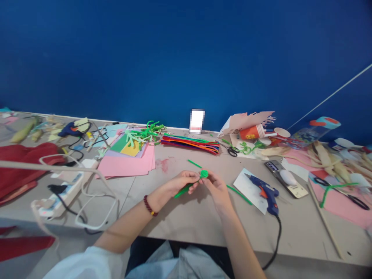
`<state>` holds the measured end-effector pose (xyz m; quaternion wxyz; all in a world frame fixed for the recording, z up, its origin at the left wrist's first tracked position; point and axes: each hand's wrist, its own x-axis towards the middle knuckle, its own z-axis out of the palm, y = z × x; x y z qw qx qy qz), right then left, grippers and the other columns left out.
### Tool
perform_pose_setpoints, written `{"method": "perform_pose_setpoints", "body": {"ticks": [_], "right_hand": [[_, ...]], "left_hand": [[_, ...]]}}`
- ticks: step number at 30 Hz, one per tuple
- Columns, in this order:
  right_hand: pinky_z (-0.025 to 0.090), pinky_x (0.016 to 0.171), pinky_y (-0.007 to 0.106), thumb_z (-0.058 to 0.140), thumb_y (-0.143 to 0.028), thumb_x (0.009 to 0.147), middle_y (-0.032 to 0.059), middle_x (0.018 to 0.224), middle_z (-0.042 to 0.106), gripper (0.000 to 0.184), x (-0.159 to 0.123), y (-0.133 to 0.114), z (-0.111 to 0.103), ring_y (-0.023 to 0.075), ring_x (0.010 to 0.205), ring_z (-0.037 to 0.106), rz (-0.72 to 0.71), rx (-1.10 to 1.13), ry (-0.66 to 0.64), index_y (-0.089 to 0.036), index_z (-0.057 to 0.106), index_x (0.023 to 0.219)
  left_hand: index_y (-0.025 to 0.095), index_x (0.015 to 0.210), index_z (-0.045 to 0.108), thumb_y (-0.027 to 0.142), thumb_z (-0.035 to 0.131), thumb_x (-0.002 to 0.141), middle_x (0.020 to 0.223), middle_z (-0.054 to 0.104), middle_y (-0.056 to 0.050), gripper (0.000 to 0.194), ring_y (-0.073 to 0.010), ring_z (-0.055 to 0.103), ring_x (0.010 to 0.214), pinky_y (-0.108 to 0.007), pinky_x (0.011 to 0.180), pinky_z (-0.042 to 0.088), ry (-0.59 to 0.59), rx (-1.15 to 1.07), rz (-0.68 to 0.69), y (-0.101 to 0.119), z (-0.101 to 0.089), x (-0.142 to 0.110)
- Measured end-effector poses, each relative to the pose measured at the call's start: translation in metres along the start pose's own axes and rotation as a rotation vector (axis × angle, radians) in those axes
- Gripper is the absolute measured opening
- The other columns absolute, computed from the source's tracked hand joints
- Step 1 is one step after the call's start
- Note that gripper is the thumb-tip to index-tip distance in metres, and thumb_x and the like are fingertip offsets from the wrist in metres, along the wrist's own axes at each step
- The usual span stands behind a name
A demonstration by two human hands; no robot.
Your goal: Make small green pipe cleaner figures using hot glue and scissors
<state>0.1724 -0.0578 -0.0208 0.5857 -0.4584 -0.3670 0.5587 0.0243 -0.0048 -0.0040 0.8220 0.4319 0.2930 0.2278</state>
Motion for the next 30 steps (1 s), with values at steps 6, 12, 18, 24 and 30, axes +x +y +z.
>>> {"method": "perform_pose_setpoints", "body": {"ticks": [6,12,18,24,30], "right_hand": [[0.043,0.085,0.035,0.076,-0.034,0.062,0.0016,0.078,0.068,0.018,-0.001,-0.001,0.001,0.0181,0.082,0.061,0.111,0.131,-0.086,-0.021,0.069,0.072],[0.047,0.072,0.033,0.075,-0.033,0.062,0.0009,0.061,0.062,0.020,-0.002,-0.006,0.002,0.0174,0.068,0.060,0.182,0.207,-0.133,-0.019,0.063,0.054],[0.046,0.069,0.029,0.078,-0.028,0.054,0.0000,0.064,0.059,0.012,0.003,0.002,0.004,0.0142,0.067,0.054,0.042,0.186,0.091,-0.020,0.069,0.055],[0.046,0.076,0.031,0.079,-0.027,0.052,-0.0006,0.066,0.059,0.012,0.004,0.010,0.018,0.0144,0.070,0.054,0.003,0.289,0.281,-0.021,0.070,0.057],[0.046,0.078,0.030,0.078,-0.027,0.055,0.0011,0.077,0.067,0.015,0.004,0.010,0.017,0.0150,0.076,0.058,0.056,0.351,0.268,-0.021,0.072,0.067]], "left_hand": [[0.010,0.065,0.054,0.033,0.069,0.070,0.048,0.045,0.003,0.028,-0.0036,0.034,0.037,-0.018,0.036,0.026,-0.172,-0.196,-0.092,-0.006,0.000,-0.001],[0.009,0.077,0.061,0.032,0.071,0.069,0.054,0.048,0.003,0.026,-0.0036,0.038,0.042,-0.019,0.044,0.038,-0.160,-0.154,-0.048,-0.007,0.003,-0.001],[0.013,0.066,0.056,0.042,0.060,0.075,0.055,0.054,0.000,0.030,-0.0091,0.049,0.047,-0.023,0.051,0.041,0.148,0.342,0.181,-0.007,0.014,-0.001],[0.017,0.072,0.058,0.022,0.043,0.085,0.069,0.058,-0.006,0.020,-0.0156,0.051,0.065,-0.028,0.065,0.036,0.478,1.081,0.577,-0.018,0.023,-0.004],[0.018,0.076,0.062,0.025,0.043,0.086,0.072,0.059,-0.009,0.023,-0.0184,0.053,0.069,-0.030,0.070,0.037,0.481,1.138,0.583,-0.019,0.023,-0.004]]}}
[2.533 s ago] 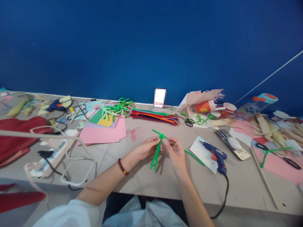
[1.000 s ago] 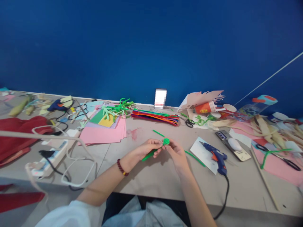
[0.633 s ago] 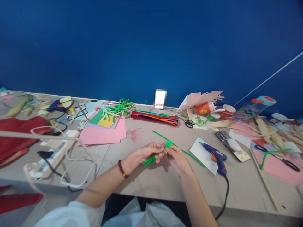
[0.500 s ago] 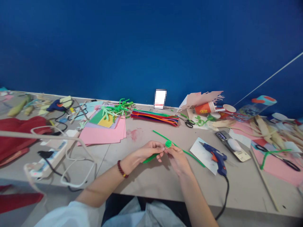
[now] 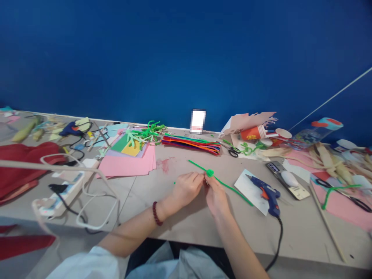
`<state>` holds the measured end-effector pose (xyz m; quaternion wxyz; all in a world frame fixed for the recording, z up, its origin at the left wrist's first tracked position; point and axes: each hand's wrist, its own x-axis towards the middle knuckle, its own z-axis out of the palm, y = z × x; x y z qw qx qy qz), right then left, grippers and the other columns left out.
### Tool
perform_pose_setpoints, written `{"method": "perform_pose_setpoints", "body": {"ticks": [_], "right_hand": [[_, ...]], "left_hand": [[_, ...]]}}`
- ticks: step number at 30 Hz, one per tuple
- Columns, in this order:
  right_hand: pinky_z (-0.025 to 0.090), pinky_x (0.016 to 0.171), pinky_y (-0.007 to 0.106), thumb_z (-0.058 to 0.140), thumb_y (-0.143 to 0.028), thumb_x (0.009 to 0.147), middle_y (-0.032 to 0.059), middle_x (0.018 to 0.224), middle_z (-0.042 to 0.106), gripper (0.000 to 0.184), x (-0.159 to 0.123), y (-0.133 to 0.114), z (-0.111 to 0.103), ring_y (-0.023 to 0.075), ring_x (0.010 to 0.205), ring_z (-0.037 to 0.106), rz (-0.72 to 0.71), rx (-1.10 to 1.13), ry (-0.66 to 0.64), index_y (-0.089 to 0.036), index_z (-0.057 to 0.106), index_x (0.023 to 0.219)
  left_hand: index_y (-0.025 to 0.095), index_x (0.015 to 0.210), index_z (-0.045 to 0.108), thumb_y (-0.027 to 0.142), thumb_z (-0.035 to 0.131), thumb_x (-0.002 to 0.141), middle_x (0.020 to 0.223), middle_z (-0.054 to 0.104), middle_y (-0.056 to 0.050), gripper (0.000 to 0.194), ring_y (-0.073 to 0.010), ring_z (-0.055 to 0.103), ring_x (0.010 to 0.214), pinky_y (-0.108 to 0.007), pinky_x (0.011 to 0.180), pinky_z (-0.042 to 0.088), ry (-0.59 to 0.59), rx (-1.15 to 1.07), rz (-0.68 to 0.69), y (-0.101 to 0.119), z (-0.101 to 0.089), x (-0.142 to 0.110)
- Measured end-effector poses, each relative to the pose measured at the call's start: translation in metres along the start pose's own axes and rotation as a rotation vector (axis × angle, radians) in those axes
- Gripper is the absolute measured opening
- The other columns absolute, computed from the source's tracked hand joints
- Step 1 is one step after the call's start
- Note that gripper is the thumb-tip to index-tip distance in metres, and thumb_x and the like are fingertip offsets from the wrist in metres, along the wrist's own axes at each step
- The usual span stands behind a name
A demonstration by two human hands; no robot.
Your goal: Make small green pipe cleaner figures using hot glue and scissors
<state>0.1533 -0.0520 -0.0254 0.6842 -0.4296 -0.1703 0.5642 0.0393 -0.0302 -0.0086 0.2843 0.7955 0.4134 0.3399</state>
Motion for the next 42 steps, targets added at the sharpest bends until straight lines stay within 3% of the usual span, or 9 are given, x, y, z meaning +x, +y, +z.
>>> {"method": "perform_pose_setpoints", "body": {"ticks": [4,10,16,20,23,28,31,36,42], "right_hand": [[0.048,0.074,0.030,0.079,-0.030,0.054,0.0004,0.071,0.066,0.018,0.001,-0.008,-0.002,0.0148,0.070,0.059,0.001,-0.037,-0.055,-0.019,0.069,0.065],[0.051,0.054,0.036,0.069,-0.043,0.069,-0.0040,0.040,0.054,0.027,-0.005,-0.022,-0.009,0.0181,0.042,0.058,0.288,-0.027,-0.446,-0.019,0.059,0.061],[0.051,0.050,0.035,0.069,-0.044,0.069,-0.0047,0.042,0.057,0.044,-0.009,-0.026,-0.013,0.0208,0.043,0.062,0.369,-0.083,-0.514,-0.018,0.061,0.103],[0.049,0.047,0.031,0.068,-0.043,0.069,-0.0044,0.039,0.055,0.026,-0.010,-0.027,-0.012,0.0184,0.039,0.059,0.386,-0.067,-0.538,-0.018,0.063,0.075],[0.049,0.047,0.030,0.071,-0.042,0.066,-0.0029,0.041,0.056,0.029,-0.010,-0.028,-0.012,0.0173,0.040,0.059,0.391,-0.101,-0.545,-0.018,0.057,0.057],[0.045,0.041,0.027,0.074,-0.034,0.063,-0.0053,0.048,0.053,0.020,-0.008,-0.026,-0.008,0.0124,0.038,0.052,0.266,-0.093,-0.455,-0.019,0.061,0.058],[0.044,0.046,0.025,0.074,-0.031,0.063,-0.0028,0.061,0.056,0.017,-0.004,-0.018,-0.006,0.0103,0.047,0.051,0.119,-0.086,-0.340,-0.018,0.064,0.057],[0.044,0.075,0.028,0.075,-0.026,0.059,-0.0004,0.072,0.054,0.011,-0.002,0.000,-0.003,0.0134,0.075,0.050,-0.119,-0.132,-0.076,-0.019,0.067,0.059],[0.041,0.079,0.030,0.072,-0.026,0.064,-0.0005,0.073,0.051,0.012,-0.011,0.009,0.002,0.0147,0.078,0.048,-0.269,-0.180,0.060,-0.020,0.063,0.060]], "left_hand": [[0.016,0.072,0.061,0.035,0.051,0.082,0.068,0.061,-0.005,0.024,-0.0145,0.054,0.064,-0.025,0.064,0.040,-0.058,-0.387,-0.161,0.002,-0.008,0.007],[0.009,0.077,0.062,0.049,0.054,0.077,0.061,0.062,-0.007,0.041,-0.0121,0.053,0.042,-0.024,0.044,0.039,-0.512,-1.243,-0.528,-0.002,-0.008,0.011],[0.009,0.071,0.062,0.051,0.065,0.069,0.056,0.062,-0.006,0.042,-0.0116,0.055,0.041,-0.021,0.042,0.041,-0.617,-1.398,-0.562,-0.002,-0.005,0.006],[0.009,0.077,0.064,0.049,0.070,0.066,0.062,0.065,-0.007,0.042,-0.0126,0.060,0.047,-0.022,0.048,0.046,-0.657,-1.409,-0.584,-0.007,-0.005,0.001],[0.010,0.074,0.063,0.044,0.073,0.064,0.057,0.063,-0.004,0.037,-0.0096,0.056,0.044,-0.020,0.047,0.043,-0.639,-1.382,-0.566,-0.007,-0.005,-0.002],[0.011,0.072,0.059,0.042,0.071,0.066,0.055,0.061,-0.003,0.034,-0.0108,0.055,0.046,-0.022,0.050,0.043,-0.484,-1.174,-0.485,-0.006,-0.004,0.002],[0.014,0.066,0.054,0.040,0.063,0.073,0.056,0.059,-0.002,0.029,-0.0118,0.054,0.051,-0.024,0.054,0.043,-0.329,-0.894,-0.398,-0.005,-0.006,0.005],[0.018,0.065,0.057,0.024,0.050,0.081,0.064,0.057,-0.003,0.018,-0.0135,0.048,0.060,-0.025,0.061,0.035,-0.077,-0.200,-0.112,0.000,-0.009,0.003],[0.019,0.064,0.058,0.020,0.044,0.082,0.060,0.051,-0.006,0.023,-0.0177,0.048,0.062,-0.029,0.065,0.033,0.005,0.070,0.036,-0.003,-0.001,-0.004]]}}
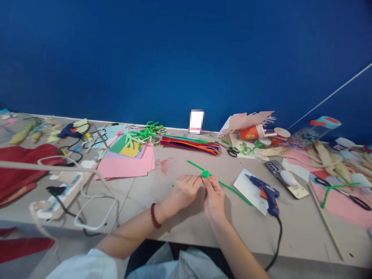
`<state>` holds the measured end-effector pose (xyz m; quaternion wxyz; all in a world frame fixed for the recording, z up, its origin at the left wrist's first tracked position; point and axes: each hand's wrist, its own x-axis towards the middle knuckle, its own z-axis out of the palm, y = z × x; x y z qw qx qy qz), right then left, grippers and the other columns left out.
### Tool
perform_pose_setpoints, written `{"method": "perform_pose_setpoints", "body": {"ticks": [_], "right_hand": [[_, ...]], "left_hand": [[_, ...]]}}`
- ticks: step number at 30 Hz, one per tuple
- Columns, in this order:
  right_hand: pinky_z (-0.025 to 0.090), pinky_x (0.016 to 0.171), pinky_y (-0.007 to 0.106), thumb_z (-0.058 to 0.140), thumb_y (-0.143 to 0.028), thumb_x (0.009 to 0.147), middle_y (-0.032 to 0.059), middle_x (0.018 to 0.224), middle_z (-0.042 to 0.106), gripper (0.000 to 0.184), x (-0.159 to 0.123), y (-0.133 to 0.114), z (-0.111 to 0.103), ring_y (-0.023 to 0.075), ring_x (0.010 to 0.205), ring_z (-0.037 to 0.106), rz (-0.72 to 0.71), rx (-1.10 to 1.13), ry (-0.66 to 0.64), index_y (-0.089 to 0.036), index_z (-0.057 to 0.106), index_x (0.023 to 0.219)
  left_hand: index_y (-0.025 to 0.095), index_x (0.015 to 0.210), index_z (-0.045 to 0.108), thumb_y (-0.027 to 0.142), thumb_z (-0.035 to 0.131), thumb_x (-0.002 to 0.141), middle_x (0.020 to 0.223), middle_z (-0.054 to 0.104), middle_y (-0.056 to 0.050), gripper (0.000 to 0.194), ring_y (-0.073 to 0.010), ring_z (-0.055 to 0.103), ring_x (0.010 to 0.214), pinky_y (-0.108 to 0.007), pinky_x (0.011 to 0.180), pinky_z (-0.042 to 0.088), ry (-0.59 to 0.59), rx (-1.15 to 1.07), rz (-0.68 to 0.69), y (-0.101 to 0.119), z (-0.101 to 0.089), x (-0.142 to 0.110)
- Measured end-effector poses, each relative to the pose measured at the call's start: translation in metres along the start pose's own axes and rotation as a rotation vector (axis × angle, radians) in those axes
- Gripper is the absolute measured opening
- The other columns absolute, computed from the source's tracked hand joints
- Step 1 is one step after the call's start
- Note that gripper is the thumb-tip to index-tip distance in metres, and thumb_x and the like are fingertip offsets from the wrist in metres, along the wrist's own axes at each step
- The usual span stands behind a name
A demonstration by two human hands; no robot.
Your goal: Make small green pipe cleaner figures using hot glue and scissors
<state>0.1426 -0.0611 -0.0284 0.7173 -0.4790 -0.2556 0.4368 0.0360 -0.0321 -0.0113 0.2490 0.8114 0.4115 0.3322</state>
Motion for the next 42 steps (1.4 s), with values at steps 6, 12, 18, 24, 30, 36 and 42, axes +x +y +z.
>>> {"method": "perform_pose_setpoints", "body": {"ticks": [6,12,18,24,30,36,42], "right_hand": [[0.043,0.082,0.031,0.072,-0.025,0.062,0.0011,0.083,0.062,0.014,0.003,-0.002,0.000,0.0158,0.083,0.054,0.200,0.113,-0.071,-0.020,0.067,0.074],[0.047,0.080,0.032,0.061,-0.019,0.066,0.0002,0.089,0.064,0.022,0.010,-0.010,-0.008,0.0158,0.084,0.060,0.404,0.314,-0.279,-0.025,0.064,0.087],[0.044,0.088,0.038,0.059,-0.019,0.067,0.0016,0.100,0.065,0.012,0.014,-0.011,-0.014,0.0197,0.097,0.058,0.394,0.298,-0.357,-0.025,0.063,0.077],[0.040,0.090,0.034,0.057,-0.018,0.065,0.0012,0.105,0.067,0.019,0.012,-0.012,-0.011,0.0207,0.106,0.053,0.398,0.293,-0.368,-0.023,0.070,0.079],[0.039,0.090,0.036,0.053,-0.019,0.068,0.0035,0.108,0.065,0.025,0.011,-0.012,-0.011,0.0237,0.110,0.050,0.315,0.214,-0.406,-0.022,0.071,0.084],[0.038,0.089,0.034,0.059,-0.020,0.067,0.0042,0.107,0.064,0.026,0.009,-0.008,-0.012,0.0213,0.101,0.051,0.222,0.030,-0.300,-0.023,0.071,0.090],[0.038,0.088,0.033,0.063,-0.025,0.069,0.0031,0.104,0.064,0.025,0.008,-0.009,-0.013,0.0190,0.097,0.052,0.182,-0.030,-0.248,-0.025,0.071,0.093]], "left_hand": [[0.018,0.067,0.057,0.024,0.046,0.082,0.063,0.054,-0.003,0.020,-0.0133,0.046,0.059,-0.026,0.059,0.033,0.009,-0.177,-0.105,0.002,0.000,0.005],[0.015,0.069,0.054,0.041,0.062,0.072,0.060,0.054,0.001,0.028,-0.0099,0.049,0.054,-0.023,0.055,0.040,0.022,-0.935,-0.513,-0.001,-0.008,0.019],[0.014,0.080,0.056,0.042,0.067,0.070,0.054,0.049,0.005,0.031,-0.0037,0.038,0.040,-0.018,0.042,0.031,-0.038,-1.045,-0.525,-0.004,-0.009,0.019],[0.013,0.082,0.062,0.036,0.073,0.063,0.074,0.062,-0.002,0.032,-0.0109,0.054,0.064,-0.022,0.059,0.043,0.030,-0.917,-0.410,0.004,-0.008,0.016],[0.013,0.077,0.066,0.033,0.066,0.072,0.071,0.064,-0.003,0.021,-0.0127,0.054,0.067,-0.024,0.064,0.042,0.131,-0.712,-0.343,0.002,-0.008,0.014],[0.014,0.077,0.066,0.033,0.065,0.072,0.076,0.065,-0.004,0.020,-0.0146,0.056,0.073,-0.026,0.071,0.043,0.240,-0.647,-0.353,-0.005,-0.004,0.013],[0.014,0.074,0.061,0.036,0.063,0.073,0.064,0.055,0.003,0.023,-0.0096,0.047,0.060,-0.022,0.060,0.037,0.254,-0.600,-0.420,-0.014,-0.003,0.017]]}}
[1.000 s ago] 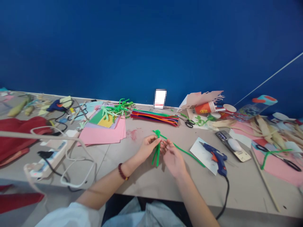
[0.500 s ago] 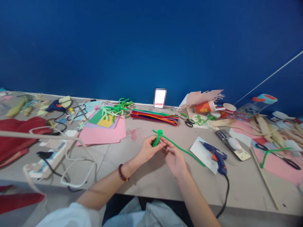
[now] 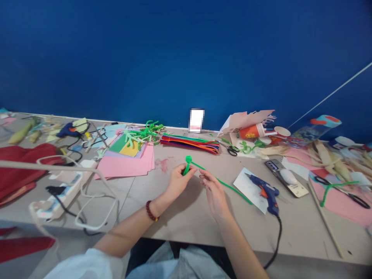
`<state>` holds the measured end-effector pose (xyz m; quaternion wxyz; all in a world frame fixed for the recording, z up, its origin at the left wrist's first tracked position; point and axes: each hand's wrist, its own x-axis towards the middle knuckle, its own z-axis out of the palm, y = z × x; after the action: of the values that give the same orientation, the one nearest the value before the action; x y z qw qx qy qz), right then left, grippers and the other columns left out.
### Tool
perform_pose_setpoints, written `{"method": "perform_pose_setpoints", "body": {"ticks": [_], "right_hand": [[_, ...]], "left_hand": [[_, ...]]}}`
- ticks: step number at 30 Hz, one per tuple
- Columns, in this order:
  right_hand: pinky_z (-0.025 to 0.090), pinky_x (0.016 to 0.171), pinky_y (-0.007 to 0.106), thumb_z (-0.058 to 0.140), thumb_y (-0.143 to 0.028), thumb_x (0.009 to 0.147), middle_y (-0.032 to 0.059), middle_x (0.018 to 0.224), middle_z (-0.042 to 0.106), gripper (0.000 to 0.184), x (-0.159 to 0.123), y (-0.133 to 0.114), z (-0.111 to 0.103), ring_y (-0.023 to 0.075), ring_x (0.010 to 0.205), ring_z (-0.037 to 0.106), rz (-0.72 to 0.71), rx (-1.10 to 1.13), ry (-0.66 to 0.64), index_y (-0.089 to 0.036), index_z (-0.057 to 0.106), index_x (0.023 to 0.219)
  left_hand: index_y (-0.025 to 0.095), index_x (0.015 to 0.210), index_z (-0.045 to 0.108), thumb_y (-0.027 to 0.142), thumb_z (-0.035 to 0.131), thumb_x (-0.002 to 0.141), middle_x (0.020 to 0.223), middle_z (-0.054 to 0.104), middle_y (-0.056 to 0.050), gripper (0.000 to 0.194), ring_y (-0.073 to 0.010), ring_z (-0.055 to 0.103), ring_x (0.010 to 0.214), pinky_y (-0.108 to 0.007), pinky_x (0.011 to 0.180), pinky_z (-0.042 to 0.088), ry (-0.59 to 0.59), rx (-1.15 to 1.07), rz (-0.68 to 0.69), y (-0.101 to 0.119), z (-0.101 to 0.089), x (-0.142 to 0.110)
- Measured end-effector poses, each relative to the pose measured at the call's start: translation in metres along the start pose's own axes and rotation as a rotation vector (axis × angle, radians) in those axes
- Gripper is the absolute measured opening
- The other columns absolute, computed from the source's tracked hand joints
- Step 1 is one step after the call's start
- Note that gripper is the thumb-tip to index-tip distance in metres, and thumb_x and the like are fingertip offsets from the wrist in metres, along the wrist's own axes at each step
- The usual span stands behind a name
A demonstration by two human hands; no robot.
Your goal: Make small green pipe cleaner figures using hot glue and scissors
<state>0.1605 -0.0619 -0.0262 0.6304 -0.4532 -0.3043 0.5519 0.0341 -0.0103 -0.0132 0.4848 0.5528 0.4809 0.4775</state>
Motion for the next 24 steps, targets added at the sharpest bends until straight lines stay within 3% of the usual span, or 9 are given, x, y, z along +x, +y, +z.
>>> {"method": "perform_pose_setpoints", "body": {"ticks": [3,7,12,16,20,24], "right_hand": [[0.040,0.085,0.033,0.065,-0.029,0.070,0.0036,0.102,0.064,0.025,0.000,-0.002,-0.001,0.0191,0.095,0.053,-0.010,-0.034,0.015,-0.024,0.069,0.095],[0.042,0.082,0.033,0.068,-0.033,0.069,0.0045,0.098,0.067,0.024,0.002,-0.002,-0.001,0.0196,0.092,0.056,-0.030,-0.125,0.047,-0.023,0.069,0.090],[0.045,0.073,0.033,0.072,-0.037,0.064,0.0048,0.090,0.068,0.025,0.006,0.003,-0.002,0.0185,0.078,0.057,0.002,-0.146,0.055,-0.021,0.070,0.084],[0.044,0.076,0.032,0.073,-0.034,0.063,0.0019,0.081,0.068,0.017,0.008,0.003,-0.002,0.0174,0.077,0.058,-0.004,-0.138,0.035,-0.022,0.071,0.075],[0.042,0.079,0.032,0.074,-0.034,0.061,0.0020,0.079,0.066,0.015,0.008,0.001,-0.002,0.0177,0.081,0.057,-0.039,-0.150,0.097,-0.021,0.071,0.068],[0.041,0.083,0.032,0.075,-0.033,0.060,0.0032,0.089,0.065,0.016,0.009,0.003,-0.005,0.0189,0.089,0.055,-0.035,-0.156,0.121,-0.021,0.072,0.070]], "left_hand": [[0.014,0.073,0.058,0.038,0.056,0.078,0.060,0.050,0.004,0.024,-0.0093,0.044,0.057,-0.022,0.057,0.035,-0.079,0.112,0.036,-0.002,-0.003,0.003],[0.016,0.066,0.053,0.034,0.046,0.086,0.061,0.050,0.002,0.028,-0.0115,0.045,0.059,-0.024,0.056,0.033,-0.187,0.481,0.234,-0.003,-0.004,0.000],[0.018,0.082,0.056,0.025,0.047,0.084,0.080,0.060,-0.004,0.012,-0.0157,0.055,0.072,-0.026,0.063,0.040,-0.223,0.747,0.330,-0.002,-0.002,-0.007],[0.018,0.098,0.054,0.024,0.049,0.083,0.092,0.062,-0.006,0.017,-0.0177,0.058,0.081,-0.028,0.070,0.044,-0.262,0.660,0.316,0.002,0.001,-0.011],[0.018,0.087,0.055,0.023,0.046,0.083,0.083,0.062,-0.004,0.011,-0.0158,0.057,0.074,-0.027,0.067,0.044,-0.326,0.539,0.284,0.009,0.003,-0.015],[0.017,0.075,0.054,0.022,0.040,0.086,0.075,0.060,-0.003,0.018,-0.0143,0.053,0.069,-0.026,0.066,0.041,-0.381,0.442,0.249,0.017,0.002,-0.016]]}}
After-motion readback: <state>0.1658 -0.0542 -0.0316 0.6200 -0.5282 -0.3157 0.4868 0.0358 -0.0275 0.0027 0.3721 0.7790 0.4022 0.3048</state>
